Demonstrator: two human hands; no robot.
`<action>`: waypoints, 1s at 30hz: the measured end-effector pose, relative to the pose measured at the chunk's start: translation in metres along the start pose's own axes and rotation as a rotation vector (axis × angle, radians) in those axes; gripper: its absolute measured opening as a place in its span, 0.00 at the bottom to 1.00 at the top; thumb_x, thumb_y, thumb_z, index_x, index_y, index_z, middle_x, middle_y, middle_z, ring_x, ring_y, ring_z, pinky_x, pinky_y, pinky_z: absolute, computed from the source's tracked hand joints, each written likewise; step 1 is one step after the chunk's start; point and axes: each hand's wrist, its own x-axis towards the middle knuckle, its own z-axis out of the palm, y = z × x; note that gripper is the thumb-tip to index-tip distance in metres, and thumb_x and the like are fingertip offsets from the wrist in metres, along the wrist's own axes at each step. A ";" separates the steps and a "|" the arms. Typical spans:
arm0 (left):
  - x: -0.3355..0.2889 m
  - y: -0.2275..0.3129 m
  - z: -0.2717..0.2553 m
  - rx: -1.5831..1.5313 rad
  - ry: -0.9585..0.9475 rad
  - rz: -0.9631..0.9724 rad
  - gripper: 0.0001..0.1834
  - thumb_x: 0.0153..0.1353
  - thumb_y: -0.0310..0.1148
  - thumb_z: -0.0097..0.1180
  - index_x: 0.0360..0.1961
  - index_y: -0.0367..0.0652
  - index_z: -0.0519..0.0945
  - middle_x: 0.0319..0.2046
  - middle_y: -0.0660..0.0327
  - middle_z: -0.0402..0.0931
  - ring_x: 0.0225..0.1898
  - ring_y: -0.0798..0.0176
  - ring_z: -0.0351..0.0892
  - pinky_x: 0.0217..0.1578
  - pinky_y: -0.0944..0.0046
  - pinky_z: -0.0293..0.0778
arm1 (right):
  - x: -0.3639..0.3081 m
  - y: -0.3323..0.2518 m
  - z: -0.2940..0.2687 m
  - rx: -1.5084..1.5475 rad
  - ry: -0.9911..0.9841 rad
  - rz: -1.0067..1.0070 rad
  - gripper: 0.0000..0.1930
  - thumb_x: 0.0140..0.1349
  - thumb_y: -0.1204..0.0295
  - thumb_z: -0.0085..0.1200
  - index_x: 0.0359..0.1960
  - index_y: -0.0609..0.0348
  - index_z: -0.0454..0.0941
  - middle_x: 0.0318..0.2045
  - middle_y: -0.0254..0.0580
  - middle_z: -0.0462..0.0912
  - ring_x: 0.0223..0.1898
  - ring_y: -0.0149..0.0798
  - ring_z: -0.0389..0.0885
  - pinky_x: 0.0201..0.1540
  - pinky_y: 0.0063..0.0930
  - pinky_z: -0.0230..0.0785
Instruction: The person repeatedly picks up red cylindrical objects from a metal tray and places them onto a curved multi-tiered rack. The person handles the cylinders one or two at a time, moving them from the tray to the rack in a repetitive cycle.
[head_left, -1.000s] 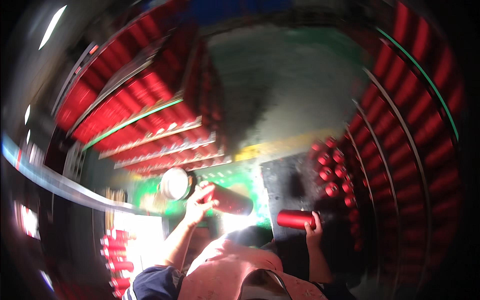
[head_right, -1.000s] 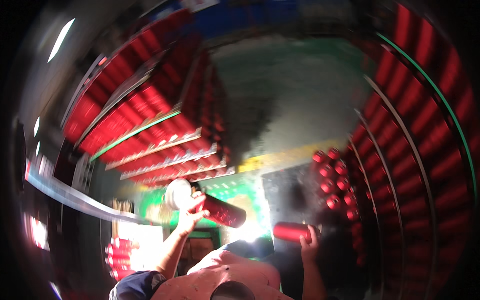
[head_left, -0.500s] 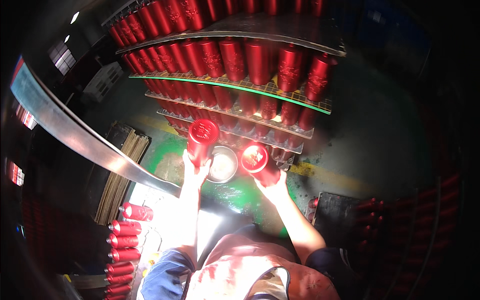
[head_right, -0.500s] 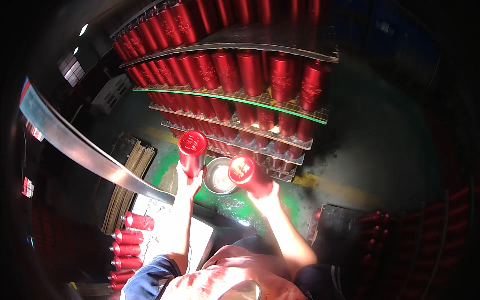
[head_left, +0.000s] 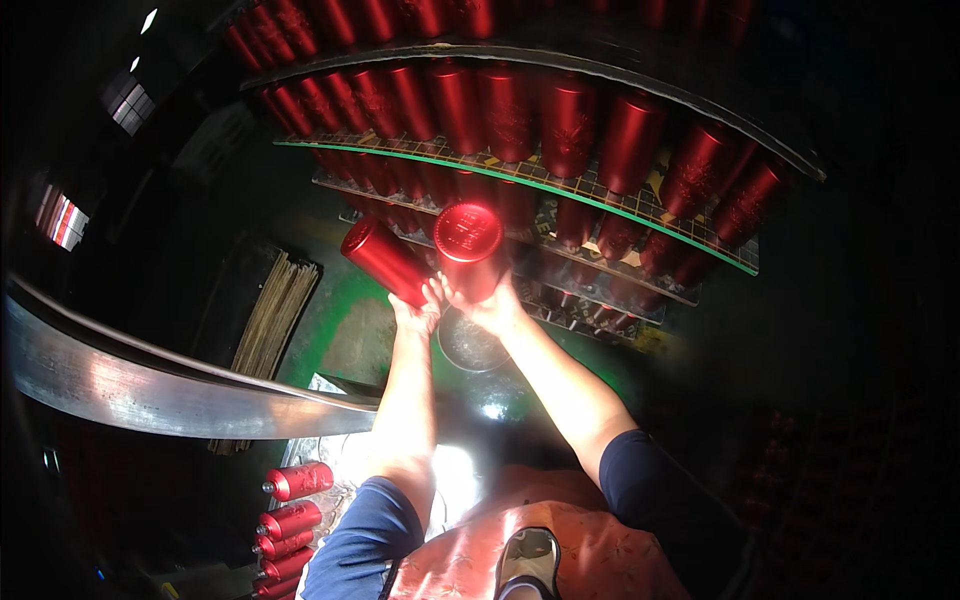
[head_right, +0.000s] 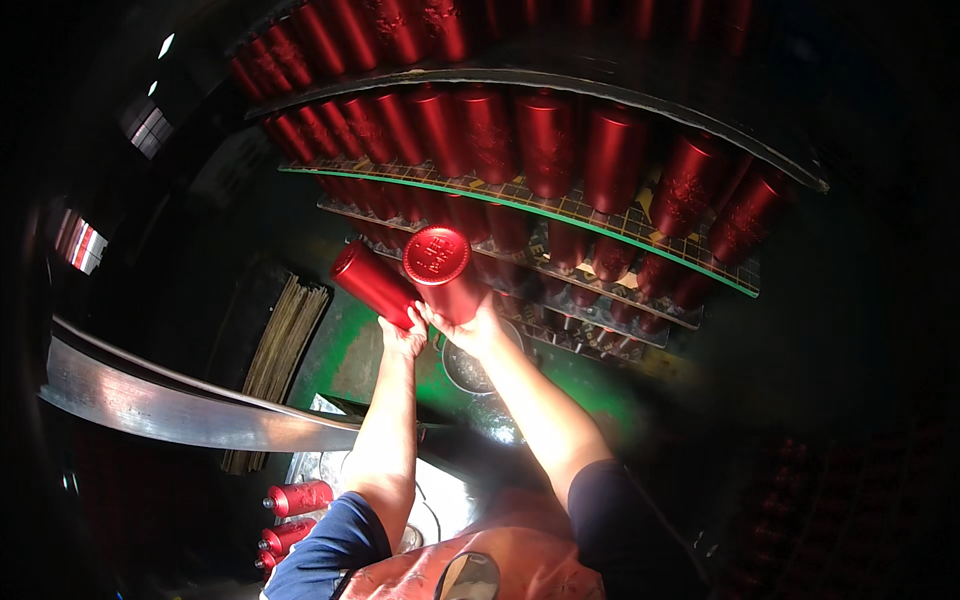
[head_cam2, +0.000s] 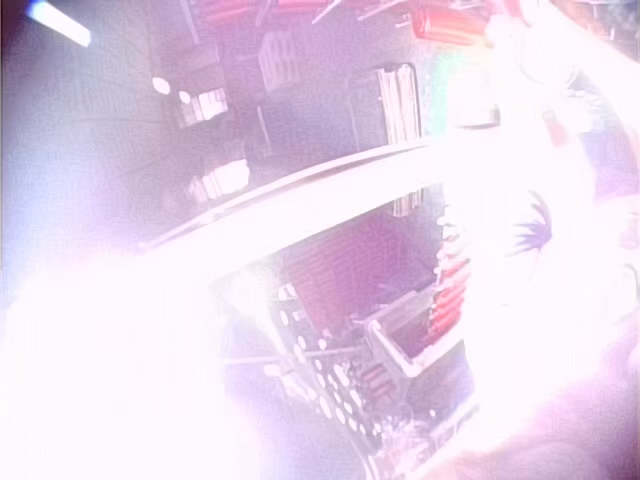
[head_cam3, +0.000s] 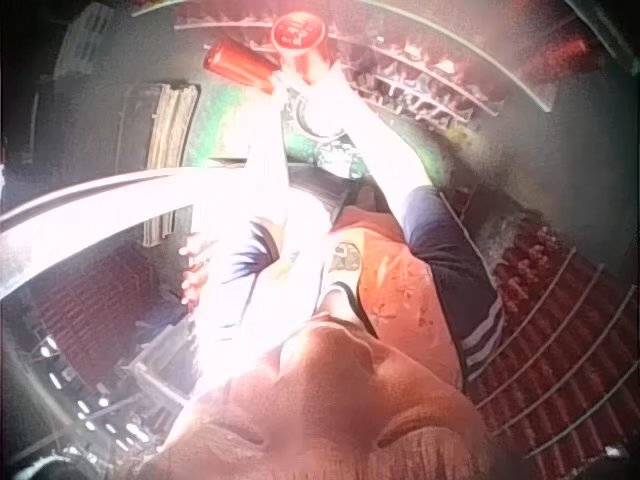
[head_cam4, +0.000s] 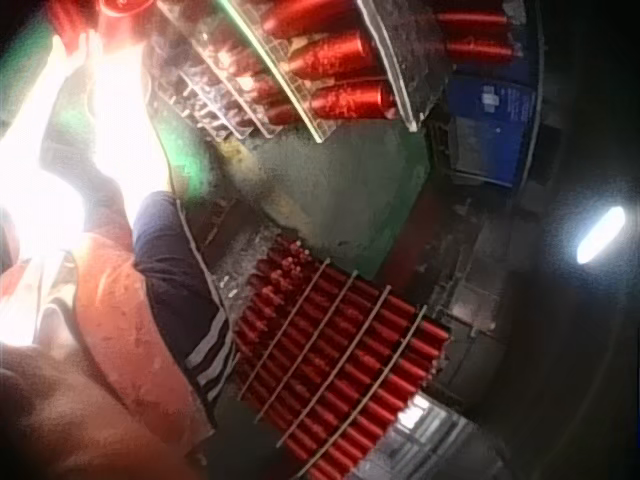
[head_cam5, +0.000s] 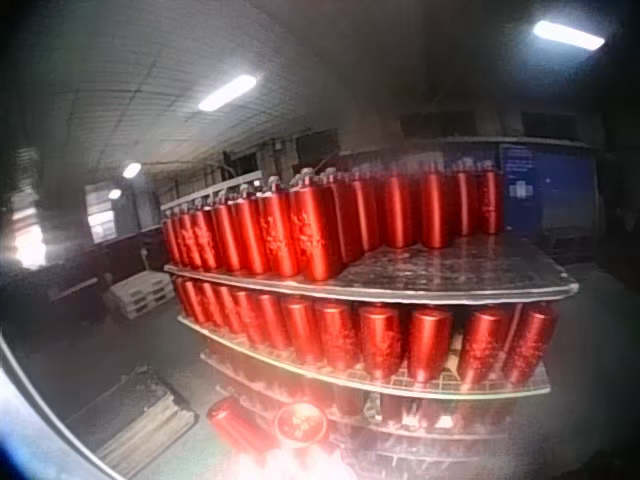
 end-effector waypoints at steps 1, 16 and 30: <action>0.005 0.005 0.002 0.014 -0.021 0.008 0.45 0.56 0.69 0.52 0.58 0.38 0.71 0.49 0.38 0.71 0.37 0.48 0.81 0.27 0.65 0.87 | 0.007 -0.001 0.000 0.017 0.013 0.018 0.46 0.63 0.31 0.40 0.67 0.61 0.61 0.60 0.56 0.70 0.54 0.54 0.75 0.50 0.40 0.79; 0.021 -0.001 0.019 -0.028 -0.191 -0.048 0.41 0.59 0.68 0.47 0.58 0.42 0.73 0.49 0.42 0.74 0.36 0.48 0.80 0.26 0.64 0.87 | -0.008 -0.007 0.021 0.094 -0.168 0.151 0.34 0.69 0.47 0.42 0.63 0.66 0.66 0.58 0.67 0.72 0.49 0.59 0.81 0.42 0.44 0.84; -0.161 -0.171 -0.129 0.432 0.024 0.101 0.30 0.67 0.61 0.47 0.55 0.46 0.73 0.42 0.55 0.79 0.37 0.53 0.82 0.32 0.57 0.83 | -0.458 -0.002 -0.187 0.221 0.080 -0.111 0.31 0.68 0.51 0.49 0.62 0.65 0.68 0.61 0.64 0.68 0.58 0.64 0.70 0.55 0.53 0.76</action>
